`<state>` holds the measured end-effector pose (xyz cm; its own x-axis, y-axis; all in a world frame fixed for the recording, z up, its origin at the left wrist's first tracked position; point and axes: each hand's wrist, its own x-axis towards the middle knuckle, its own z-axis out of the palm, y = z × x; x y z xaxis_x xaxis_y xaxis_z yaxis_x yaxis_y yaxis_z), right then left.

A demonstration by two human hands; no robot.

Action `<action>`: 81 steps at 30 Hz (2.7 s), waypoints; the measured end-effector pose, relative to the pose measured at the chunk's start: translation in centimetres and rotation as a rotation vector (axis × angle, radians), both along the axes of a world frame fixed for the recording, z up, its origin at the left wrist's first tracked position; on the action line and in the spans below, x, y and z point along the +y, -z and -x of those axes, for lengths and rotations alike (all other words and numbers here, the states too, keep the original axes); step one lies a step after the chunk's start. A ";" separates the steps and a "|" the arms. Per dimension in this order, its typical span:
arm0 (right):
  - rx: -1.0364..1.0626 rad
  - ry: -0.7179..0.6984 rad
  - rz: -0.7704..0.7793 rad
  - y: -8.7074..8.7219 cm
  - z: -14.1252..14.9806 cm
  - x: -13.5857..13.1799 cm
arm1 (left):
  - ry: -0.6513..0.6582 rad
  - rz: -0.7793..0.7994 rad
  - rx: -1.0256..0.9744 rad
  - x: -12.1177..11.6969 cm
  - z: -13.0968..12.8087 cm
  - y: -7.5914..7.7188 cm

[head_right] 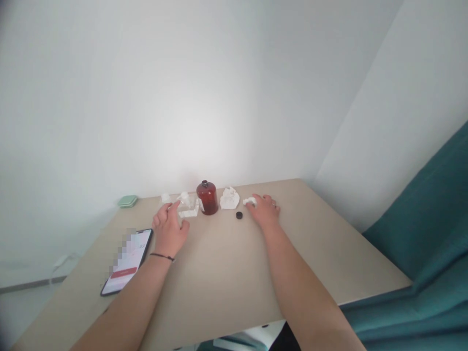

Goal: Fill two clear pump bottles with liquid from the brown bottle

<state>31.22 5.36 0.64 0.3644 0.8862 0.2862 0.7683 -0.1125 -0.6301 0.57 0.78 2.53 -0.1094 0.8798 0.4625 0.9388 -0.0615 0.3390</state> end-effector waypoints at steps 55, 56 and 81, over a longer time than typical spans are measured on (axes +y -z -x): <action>0.956 -0.363 -0.194 -4.0 9.0 -2.7 | 0.848 0.211 -0.790 -0.8 0.1 1.1; 0.904 -0.391 -0.205 -4.1 9.2 -2.9 | 0.851 0.217 -0.780 -0.8 0.1 1.2; 0.398 -0.857 -0.520 -5.4 7.0 -5.9 | 1.065 0.600 -1.404 -0.5 -0.7 0.3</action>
<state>24.19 -0.50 6.08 -0.1695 0.6945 0.6992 0.1933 0.7191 -0.6675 1.30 0.25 2.19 0.5495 0.8172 0.1740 -0.3609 0.0442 0.9316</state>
